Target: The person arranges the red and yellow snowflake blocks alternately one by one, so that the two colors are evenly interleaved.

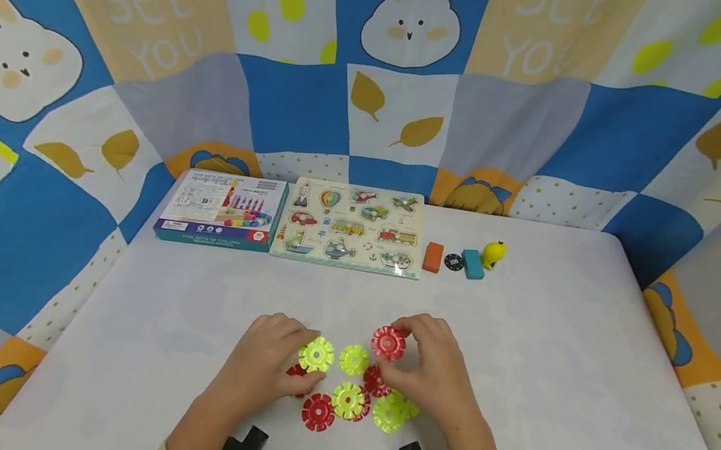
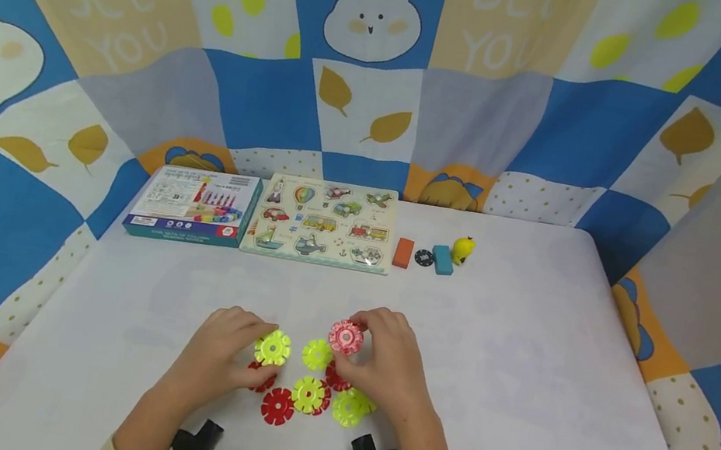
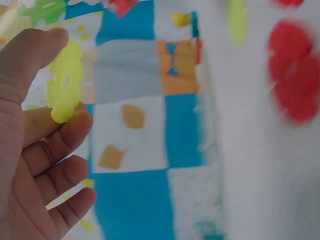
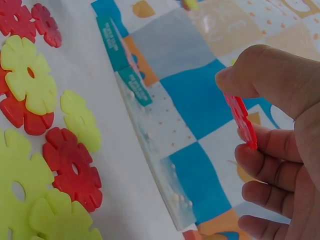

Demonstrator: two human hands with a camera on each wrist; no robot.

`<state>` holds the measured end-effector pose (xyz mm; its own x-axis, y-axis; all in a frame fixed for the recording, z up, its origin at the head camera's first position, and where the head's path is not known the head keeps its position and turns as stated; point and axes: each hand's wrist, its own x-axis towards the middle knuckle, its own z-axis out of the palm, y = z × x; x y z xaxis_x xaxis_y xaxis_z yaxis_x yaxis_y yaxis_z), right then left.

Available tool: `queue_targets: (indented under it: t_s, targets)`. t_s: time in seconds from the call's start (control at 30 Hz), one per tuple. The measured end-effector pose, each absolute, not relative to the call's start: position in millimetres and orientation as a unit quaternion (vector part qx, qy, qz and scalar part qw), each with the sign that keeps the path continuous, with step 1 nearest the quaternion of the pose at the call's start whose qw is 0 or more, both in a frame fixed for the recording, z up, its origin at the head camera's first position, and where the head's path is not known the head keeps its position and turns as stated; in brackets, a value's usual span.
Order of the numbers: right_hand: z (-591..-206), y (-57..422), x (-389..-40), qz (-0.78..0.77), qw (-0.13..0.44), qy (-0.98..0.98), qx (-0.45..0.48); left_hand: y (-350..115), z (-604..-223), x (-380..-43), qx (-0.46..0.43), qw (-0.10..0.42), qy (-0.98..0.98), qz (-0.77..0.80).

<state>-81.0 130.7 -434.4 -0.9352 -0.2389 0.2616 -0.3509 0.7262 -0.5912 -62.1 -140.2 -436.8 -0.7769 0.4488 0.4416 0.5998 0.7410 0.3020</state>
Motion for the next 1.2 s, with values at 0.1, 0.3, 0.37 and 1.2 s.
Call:
queue_targets:
  t_s: [0.1, 0.3, 0.37, 1.2]
  targets:
    - [-431, 133, -79, 0.337, 0.093, -0.922, 0.168, -154, -412, -68, -0.286, 0.207, -0.910, -0.217]
    - [-432, 134, -78, 0.336, 0.103, -0.918, 0.185, -184, -382, -90, -0.293, 0.252, -0.895, -0.222]
    - [-435, 134, -78, 0.334, 0.104, -0.917, 0.190, -196, -378, -101, -0.295, 0.263, -0.892, -0.219]
    - [-463, 129, -85, 0.293, 0.084, -0.935, 0.181, -282, -472, -183, -0.066, -0.025, -0.978, -0.195]
